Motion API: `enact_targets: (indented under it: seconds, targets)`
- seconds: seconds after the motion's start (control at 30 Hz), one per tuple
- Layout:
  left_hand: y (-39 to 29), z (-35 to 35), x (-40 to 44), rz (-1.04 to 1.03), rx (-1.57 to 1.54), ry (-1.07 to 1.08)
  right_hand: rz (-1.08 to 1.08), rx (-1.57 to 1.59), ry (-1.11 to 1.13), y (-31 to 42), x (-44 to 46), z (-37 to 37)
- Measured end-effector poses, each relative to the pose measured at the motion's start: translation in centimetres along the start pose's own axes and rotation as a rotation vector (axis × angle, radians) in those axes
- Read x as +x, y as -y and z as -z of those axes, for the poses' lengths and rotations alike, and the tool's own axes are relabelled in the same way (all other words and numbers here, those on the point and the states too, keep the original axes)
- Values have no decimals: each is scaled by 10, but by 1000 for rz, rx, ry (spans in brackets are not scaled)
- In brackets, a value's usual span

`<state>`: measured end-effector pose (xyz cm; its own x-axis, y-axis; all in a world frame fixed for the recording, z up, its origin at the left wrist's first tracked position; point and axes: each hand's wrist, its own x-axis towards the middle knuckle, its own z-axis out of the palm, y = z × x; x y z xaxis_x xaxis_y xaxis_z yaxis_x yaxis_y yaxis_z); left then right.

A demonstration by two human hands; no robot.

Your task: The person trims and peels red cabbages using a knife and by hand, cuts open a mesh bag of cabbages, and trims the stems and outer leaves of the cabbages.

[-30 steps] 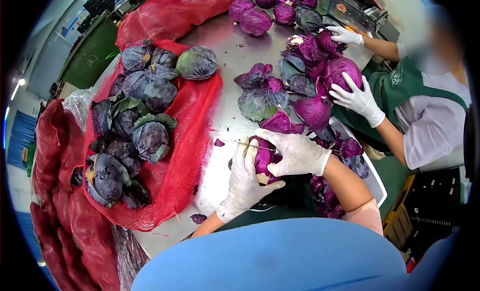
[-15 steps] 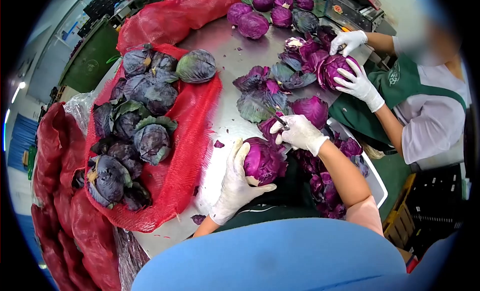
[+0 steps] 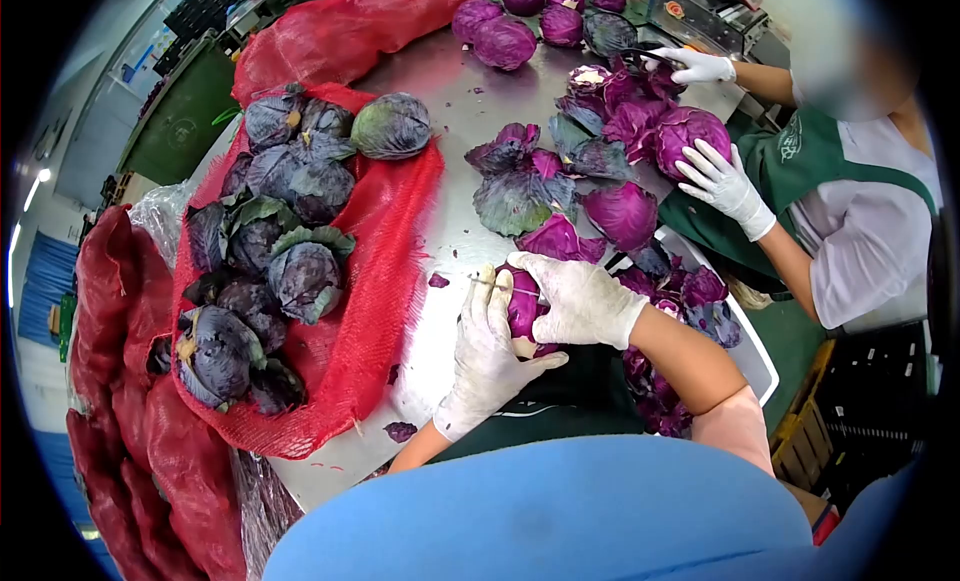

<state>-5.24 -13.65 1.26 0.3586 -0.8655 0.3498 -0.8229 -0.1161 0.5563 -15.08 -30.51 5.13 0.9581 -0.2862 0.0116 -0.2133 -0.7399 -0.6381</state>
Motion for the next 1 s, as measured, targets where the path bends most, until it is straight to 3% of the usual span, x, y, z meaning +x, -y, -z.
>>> enact_targets:
  seconds: [0.23,0.3,0.33,0.5,0.53,0.63,0.7,0.73,0.77,0.83,0.9,1.0]
  targets:
    - [-3,3,10,-29,23,18,49,245,90,-25,13,17]
    - [-6,8,10,-8,43,71,-394,633,253,-24,21,31]
    - [-4,6,9,-17,20,46,-420,722,251,-30,19,29]
    - [0,3,6,-11,8,19,-282,592,217,-17,8,25]
    - [-1,3,7,-8,8,20,-86,380,51,-28,7,5]
    - [-5,3,9,-7,15,30,26,193,-80,-24,4,-4]
    - [-7,4,9,-19,35,39,-31,359,-37,-17,11,4]
    - [-6,4,8,-23,32,48,-320,588,167,-9,6,27]
    - [-2,5,7,-35,-3,45,-364,708,206,-15,7,34]
    - [4,14,6,-15,-88,67,-534,666,247,-24,9,57]
    - [25,20,2,-112,-227,85,-414,878,210,-51,7,56]
    - [35,37,-11,26,-311,112,-433,1002,113,-74,16,43]
